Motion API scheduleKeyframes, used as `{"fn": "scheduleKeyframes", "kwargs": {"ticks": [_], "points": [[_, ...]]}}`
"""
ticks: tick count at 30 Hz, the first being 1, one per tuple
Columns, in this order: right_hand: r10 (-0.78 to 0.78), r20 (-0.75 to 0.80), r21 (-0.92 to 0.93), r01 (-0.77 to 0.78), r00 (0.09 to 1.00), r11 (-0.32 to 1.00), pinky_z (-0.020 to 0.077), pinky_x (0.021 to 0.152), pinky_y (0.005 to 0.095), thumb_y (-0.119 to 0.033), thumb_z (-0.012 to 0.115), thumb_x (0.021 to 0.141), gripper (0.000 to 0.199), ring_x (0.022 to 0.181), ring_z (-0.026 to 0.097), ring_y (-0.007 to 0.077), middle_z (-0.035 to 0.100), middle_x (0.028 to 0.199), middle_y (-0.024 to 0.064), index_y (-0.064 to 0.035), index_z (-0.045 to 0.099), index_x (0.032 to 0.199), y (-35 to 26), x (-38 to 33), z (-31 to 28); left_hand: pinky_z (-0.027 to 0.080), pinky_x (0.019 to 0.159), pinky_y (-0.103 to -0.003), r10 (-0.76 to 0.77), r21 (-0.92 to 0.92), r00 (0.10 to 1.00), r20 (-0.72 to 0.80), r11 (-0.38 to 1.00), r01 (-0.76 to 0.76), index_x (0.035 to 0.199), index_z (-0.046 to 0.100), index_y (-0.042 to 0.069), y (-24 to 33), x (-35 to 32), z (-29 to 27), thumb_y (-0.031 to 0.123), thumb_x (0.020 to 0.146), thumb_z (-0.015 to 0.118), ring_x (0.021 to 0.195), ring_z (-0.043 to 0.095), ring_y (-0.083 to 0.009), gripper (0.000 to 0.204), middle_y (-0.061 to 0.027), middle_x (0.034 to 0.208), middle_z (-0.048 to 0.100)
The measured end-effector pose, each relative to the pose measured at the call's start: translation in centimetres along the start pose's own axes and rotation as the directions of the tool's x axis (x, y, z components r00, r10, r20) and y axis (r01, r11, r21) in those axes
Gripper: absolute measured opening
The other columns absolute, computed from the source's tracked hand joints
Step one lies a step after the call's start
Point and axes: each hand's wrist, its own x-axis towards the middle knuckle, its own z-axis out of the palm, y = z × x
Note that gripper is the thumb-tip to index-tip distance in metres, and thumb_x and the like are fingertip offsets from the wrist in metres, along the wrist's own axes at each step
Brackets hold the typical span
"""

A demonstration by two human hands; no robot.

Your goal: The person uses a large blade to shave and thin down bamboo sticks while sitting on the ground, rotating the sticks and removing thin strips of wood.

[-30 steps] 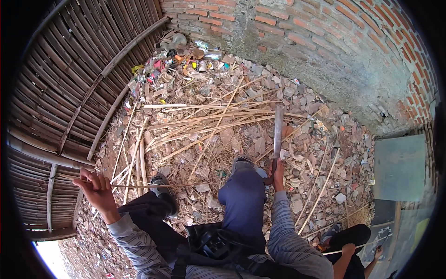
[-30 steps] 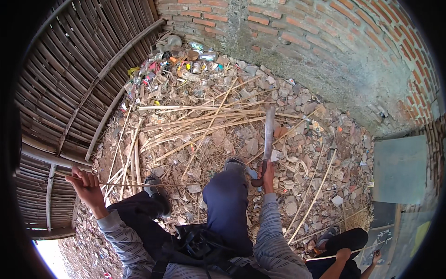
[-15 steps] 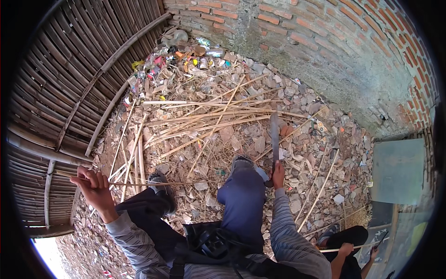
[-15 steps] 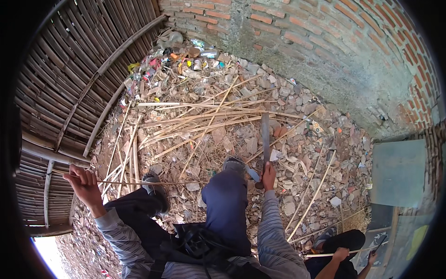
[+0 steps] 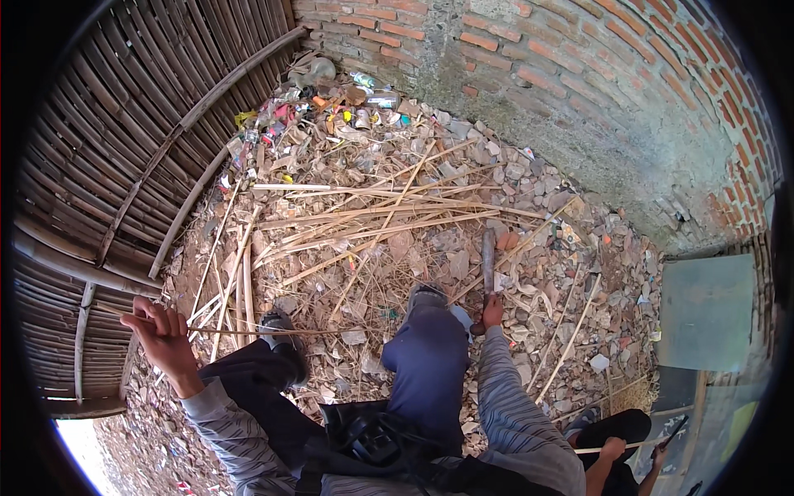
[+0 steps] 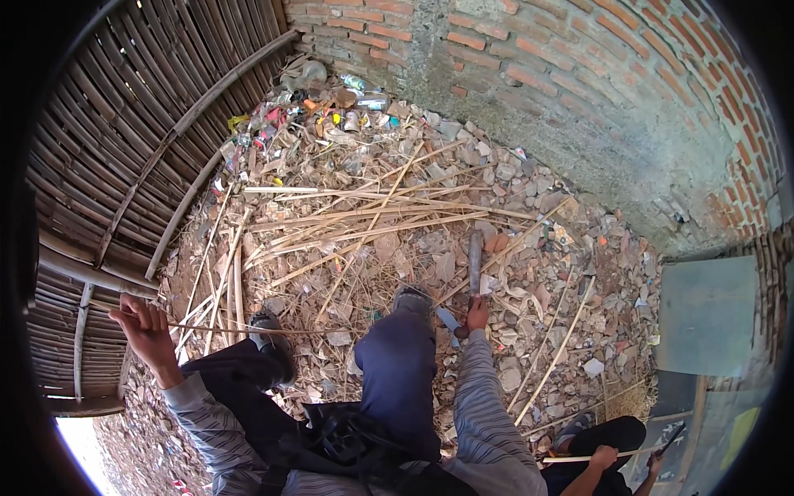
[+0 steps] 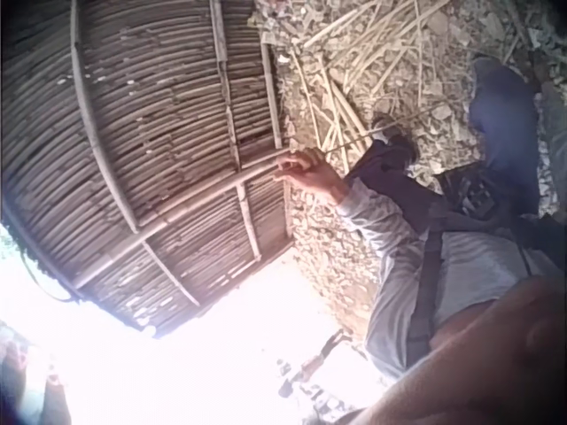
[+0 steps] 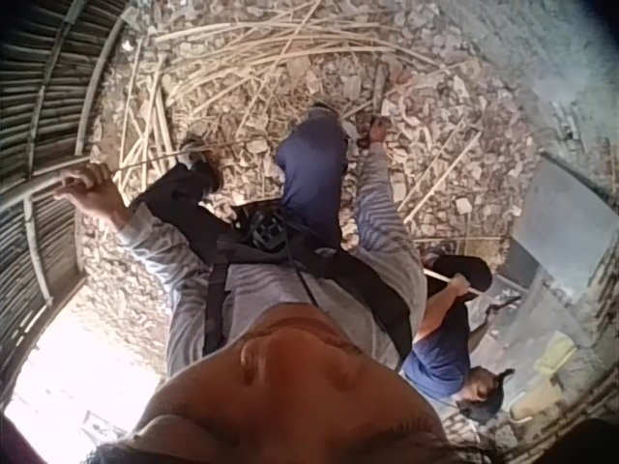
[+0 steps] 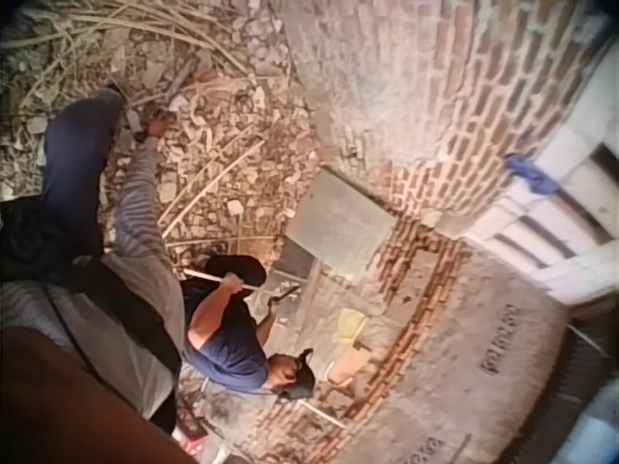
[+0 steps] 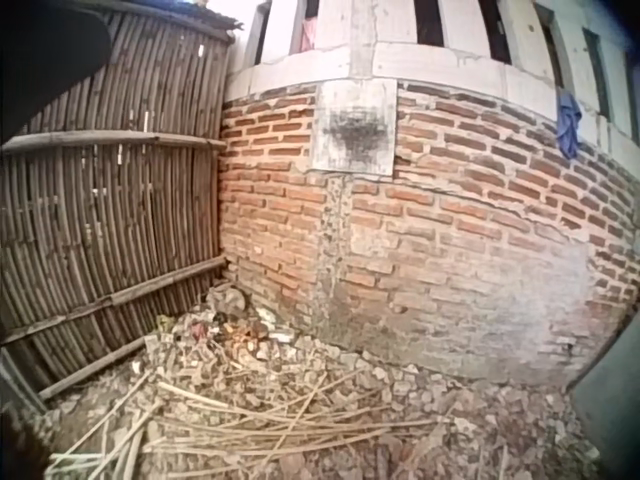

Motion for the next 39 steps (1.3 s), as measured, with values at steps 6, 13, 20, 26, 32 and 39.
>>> {"fn": "scheduleKeyframes", "kwargs": {"ticks": [6, 13, 20, 26, 32, 39], "points": [[-0.245, 0.04, 0.109, 0.24, 0.969, 0.965, 0.0423, 0.039, 0.0314, -0.042, 0.047, 0.112, 0.036, 0.042, 0.047, 0.0134, 0.049, 0.062, 0.0031, -0.0087, 0.052, 0.1, -6.3, -1.3, -0.4, 0.017, 0.045, -0.026, -0.006, 0.031, 0.997, -0.071, 0.999, 0.008, 0.098, 0.048, 0.011, -0.3, 0.0, 1.0, 0.057, 0.11, 0.036, 0.049, 0.014, -0.0071, 0.05, 0.0063, 0.058, 0.019], [-0.213, -0.092, -0.432, 0.154, 0.973, 0.889, 0.0431, 0.099, 0.0494, -0.045, 0.035, 0.112, 0.055, 0.117, 0.053, 0.0417, 0.058, 0.128, 0.0256, -0.0021, 0.051, 0.143, 1.3, -1.1, -0.4, 0.018, 0.045, -0.027, 0.021, 0.05, 0.999, -0.05, 0.999, -0.019, 0.098, 0.047, 0.01, 0.3, 0.0, 0.8, 0.056, 0.111, 0.037, 0.049, 0.015, -0.0075, 0.049, 0.0061, 0.059, 0.02], [0.085, 0.112, -0.024, -0.083, 0.99, 0.996, 0.0506, 0.05, 0.039, -0.04, 0.048, 0.109, 0.039, 0.058, 0.061, 0.0243, 0.06, 0.076, 0.0105, -0.0026, 0.058, 0.107, -2.2, 2.5, -0.4, 0.018, 0.045, -0.027, -0.006, 0.017, 1.0, -0.022, 1.0, 0.006, 0.097, 0.048, 0.01, 0.4, -0.2, 0.6, 0.058, 0.11, 0.037, 0.048, 0.016, -0.0077, 0.051, 0.0056, 0.057, 0.022], [-0.063, 0.135, 0.1, 0.049, 0.989, 0.994, 0.0456, 0.04, 0.0309, -0.028, 0.062, 0.104, 0.029, 0.047, 0.051, 0.0135, 0.055, 0.068, 0.0029, -0.0041, 0.056, 0.118, -3.5, -0.6, -0.7, 0.018, 0.047, -0.026, -0.015, -0.035, 0.975, 0.224, 0.999, 0.023, 0.106, 0.051, 0.009, -0.2, 0.4, -0.2, 0.052, 0.112, 0.038, 0.053, 0.019, -0.0065, 0.046, 0.0053, 0.067, 0.026], [-0.256, -0.021, 0.292, 0.251, 0.966, 0.923, 0.0433, 0.039, 0.0292, -0.042, 0.048, 0.112, 0.039, 0.042, 0.046, 0.0117, 0.047, 0.06, 0.0002, -0.0054, 0.055, 0.102, -9.3, -3.3, 1.8, 0.018, 0.047, -0.026, -0.017, -0.022, 0.973, 0.231, 1.0, 0.022, 0.104, 0.051, 0.01, 0.6, 0.1, -1.4, 0.053, 0.112, 0.038, 0.052, 0.017, -0.0072, 0.046, 0.0056, 0.064, 0.023], [-0.189, -0.108, -0.211, 0.163, 0.976, 0.964, 0.0456, 0.058, 0.0389, -0.05, 0.047, 0.11, 0.05, 0.064, 0.053, 0.024, 0.057, 0.081, 0.0116, -0.0023, 0.061, 0.117, -0.3, 2.1, 0.2, 0.017, 0.045, -0.027, 0.011, -0.004, 0.999, -0.036, 1.0, -0.011, 0.099, 0.049, 0.01, -0.4, 0.4, 1.0, 0.055, 0.111, 0.037, 0.048, 0.015, -0.0075, 0.048, 0.0059, 0.059, 0.02]]}}
